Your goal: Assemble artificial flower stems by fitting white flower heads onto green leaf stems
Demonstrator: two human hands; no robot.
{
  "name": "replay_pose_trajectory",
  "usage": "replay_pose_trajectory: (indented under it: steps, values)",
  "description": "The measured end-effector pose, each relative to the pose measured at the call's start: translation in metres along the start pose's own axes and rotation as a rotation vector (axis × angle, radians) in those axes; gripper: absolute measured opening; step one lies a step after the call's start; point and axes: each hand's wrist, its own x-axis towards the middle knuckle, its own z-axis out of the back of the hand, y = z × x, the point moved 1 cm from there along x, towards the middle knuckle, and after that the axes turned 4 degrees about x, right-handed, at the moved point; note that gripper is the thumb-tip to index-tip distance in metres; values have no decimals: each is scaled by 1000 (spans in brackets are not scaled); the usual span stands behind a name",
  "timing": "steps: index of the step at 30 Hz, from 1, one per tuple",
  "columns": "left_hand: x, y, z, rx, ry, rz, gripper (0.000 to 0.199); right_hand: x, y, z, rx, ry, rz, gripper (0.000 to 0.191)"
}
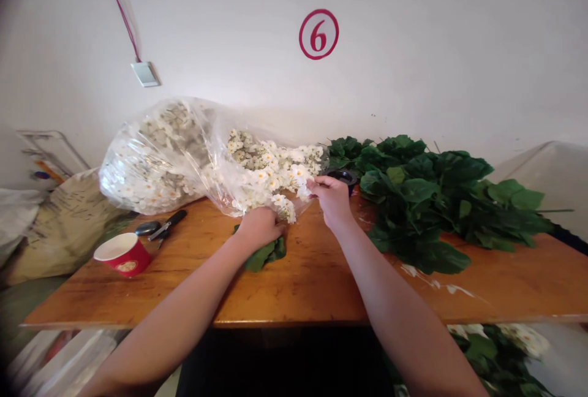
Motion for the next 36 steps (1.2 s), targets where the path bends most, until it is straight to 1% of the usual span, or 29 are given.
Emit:
replay_pose_trajectory:
  steps: [3,5,7,10,12,15,17,19,23,27,32,36]
  values:
    - [0,-1,-1,25,21,-3,24,0,-1,1,-11,6,4,26]
    - [-2,-1,1,33,9,-28,20,0,1,1,-9,11,17,25]
    - [-3,1,6,21,-52,-65,20,1,5,4,-17,-2,52,25]
    - [-6,6,13,-32,-213,-118,18,9,14,12,-82,-86,141,24]
    - [-6,10,17,-63,-301,-135,16,20,22,21,-199,-149,191,25]
    - [-6,13,19,-75,-395,-140,14,45,36,34,-490,-192,230,28]
    - [-6,14,19,-57,-456,-135,14,63,43,41,-681,-188,218,26]
    - [-6,14,19,-26,-501,-132,15,81,48,46,-824,-183,173,21]
    - [-7,15,21,18,-530,-160,15,108,44,51,-1025,-171,63,12]
    - [-9,15,21,24,-567,-208,18,122,31,56,-1124,-150,-8,9]
    - [-9,11,19,19,-581,-256,19,124,22,62,-1195,-140,-44,9]
    - [-9,10,17,9,-565,-268,18,119,25,60,-1221,-136,17,5]
